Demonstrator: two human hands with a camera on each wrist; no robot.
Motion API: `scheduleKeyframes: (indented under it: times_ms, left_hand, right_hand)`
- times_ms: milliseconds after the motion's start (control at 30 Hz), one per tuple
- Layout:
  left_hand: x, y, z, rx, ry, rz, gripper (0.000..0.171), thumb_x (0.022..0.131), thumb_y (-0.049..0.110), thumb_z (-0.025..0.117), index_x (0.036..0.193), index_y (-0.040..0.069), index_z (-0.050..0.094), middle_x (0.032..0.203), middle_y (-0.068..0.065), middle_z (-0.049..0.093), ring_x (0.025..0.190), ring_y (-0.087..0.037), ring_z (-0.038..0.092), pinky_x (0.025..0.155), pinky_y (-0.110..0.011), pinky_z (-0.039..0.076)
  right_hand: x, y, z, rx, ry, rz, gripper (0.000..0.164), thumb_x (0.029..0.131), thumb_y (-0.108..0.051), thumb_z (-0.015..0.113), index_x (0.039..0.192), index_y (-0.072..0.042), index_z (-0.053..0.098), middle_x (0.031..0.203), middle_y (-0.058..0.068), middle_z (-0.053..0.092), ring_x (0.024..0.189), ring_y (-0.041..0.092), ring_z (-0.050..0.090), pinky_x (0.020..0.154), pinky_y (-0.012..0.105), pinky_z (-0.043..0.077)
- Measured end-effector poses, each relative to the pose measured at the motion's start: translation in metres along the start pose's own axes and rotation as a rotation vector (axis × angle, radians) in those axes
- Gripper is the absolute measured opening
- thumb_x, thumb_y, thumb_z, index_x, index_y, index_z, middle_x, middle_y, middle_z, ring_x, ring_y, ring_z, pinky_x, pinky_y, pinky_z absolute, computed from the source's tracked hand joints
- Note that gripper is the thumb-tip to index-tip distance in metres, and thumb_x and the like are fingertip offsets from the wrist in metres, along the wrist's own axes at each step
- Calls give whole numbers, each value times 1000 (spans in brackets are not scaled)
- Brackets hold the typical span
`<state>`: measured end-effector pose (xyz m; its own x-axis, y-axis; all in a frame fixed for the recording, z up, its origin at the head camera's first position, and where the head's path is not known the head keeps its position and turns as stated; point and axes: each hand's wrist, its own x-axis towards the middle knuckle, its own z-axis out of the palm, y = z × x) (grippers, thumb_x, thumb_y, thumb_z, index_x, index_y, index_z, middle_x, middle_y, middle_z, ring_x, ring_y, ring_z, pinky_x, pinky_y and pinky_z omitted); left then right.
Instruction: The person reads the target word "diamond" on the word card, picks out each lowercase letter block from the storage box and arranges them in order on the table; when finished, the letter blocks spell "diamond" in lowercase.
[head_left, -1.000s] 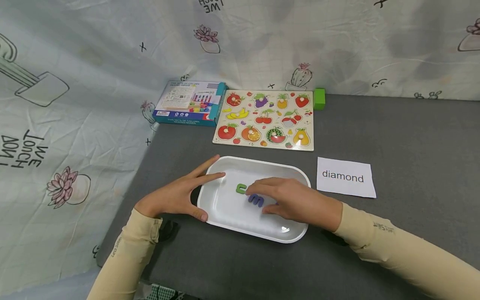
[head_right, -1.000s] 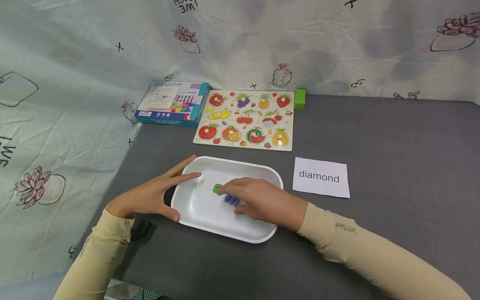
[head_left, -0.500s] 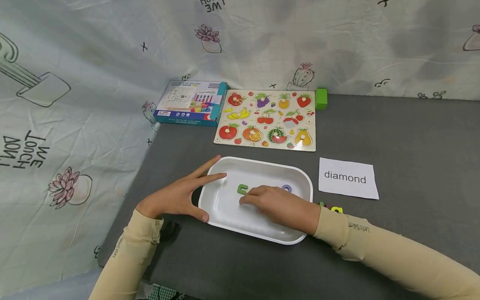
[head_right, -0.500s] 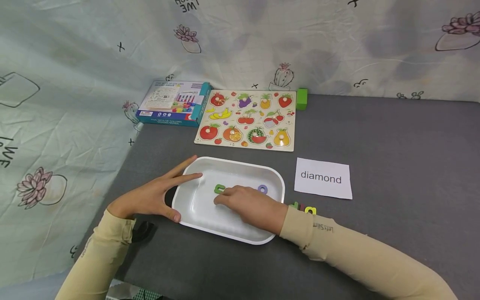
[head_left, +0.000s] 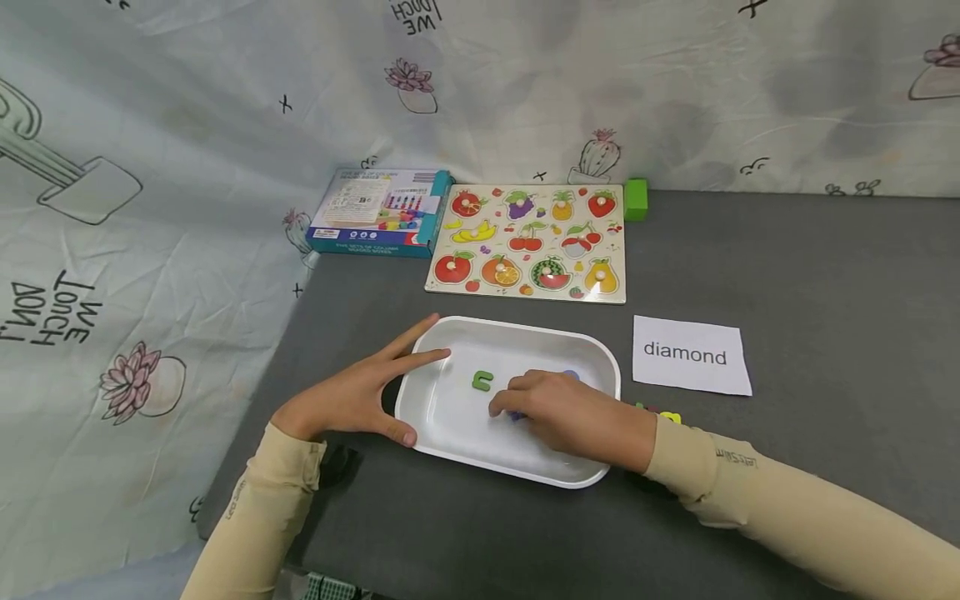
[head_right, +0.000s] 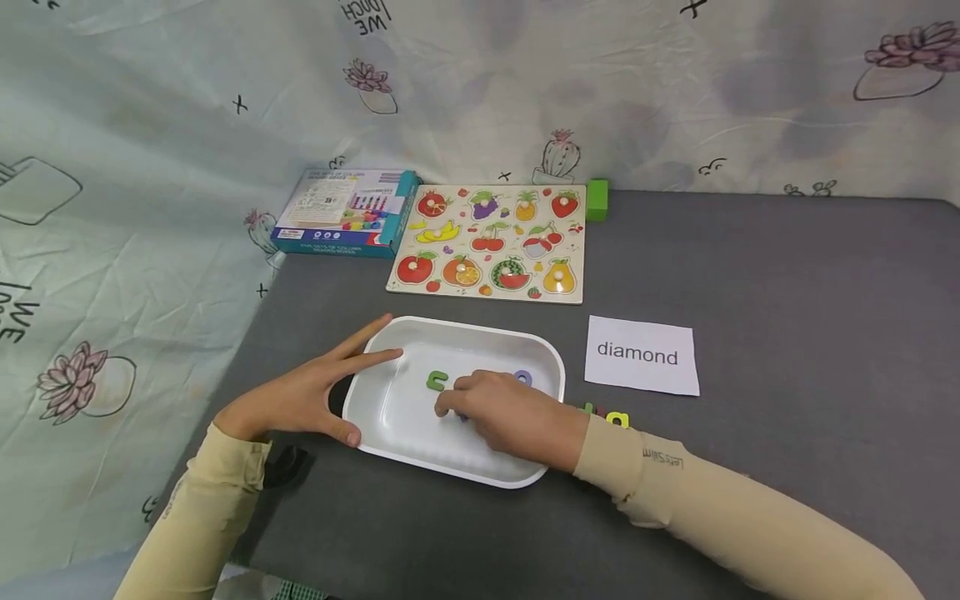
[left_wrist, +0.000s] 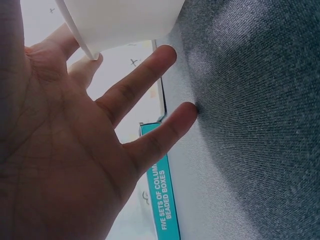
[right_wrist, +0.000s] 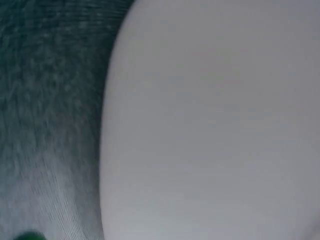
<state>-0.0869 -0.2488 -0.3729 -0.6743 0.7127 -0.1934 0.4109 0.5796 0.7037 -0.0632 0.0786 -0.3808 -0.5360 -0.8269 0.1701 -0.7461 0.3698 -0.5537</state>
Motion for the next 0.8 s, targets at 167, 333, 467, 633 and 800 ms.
scheduleKeyframes:
  times_ms: [167, 333, 467, 633, 800]
  left_hand:
    - [-1, -2, 1, -13, 3, -8, 106, 71, 37, 94, 160, 29, 35, 169, 13, -5, 151, -20, 14, 109, -57, 35]
    - [0, -3, 0, -13, 3, -15, 107, 70, 42, 93, 159, 30, 35, 169, 14, -5, 150, -19, 15, 109, -56, 36]
    - [-1, -3, 0, -22, 5, -11, 107, 70, 43, 93, 160, 30, 35, 169, 14, -5, 150, -19, 15, 109, -56, 35]
    - [0, -2, -1, -23, -1, -14, 106, 71, 44, 92, 159, 31, 35, 168, 15, -5, 150, -18, 15, 110, -54, 35]
    - [-1, -3, -1, -22, 0, -16, 106, 71, 41, 93, 159, 31, 36, 168, 15, -5, 150, -16, 15, 109, -53, 36]
  right_hand:
    - [-9, -5, -20, 58, 105, -33, 33, 86, 2, 78, 114, -14, 72, 103, -6, 72, 90, 4, 62, 78, 26, 53]
    - [-31, -6, -48, 71, 239, -3, 45, 79, 6, 84, 117, -13, 72, 102, -9, 72, 87, 1, 64, 74, 27, 55]
    - [-55, -3, -73, 61, 296, 73, 54, 73, 13, 84, 118, -14, 71, 106, -8, 72, 89, 4, 68, 76, 24, 56]
    - [-89, 5, -97, -88, 299, 229, 63, 70, 10, 87, 122, -21, 70, 101, -13, 71, 85, 4, 68, 74, 26, 57]
    - [-119, 21, -104, -174, 259, 367, 59, 70, 3, 90, 118, -25, 70, 96, -15, 71, 82, 3, 67, 71, 26, 57]
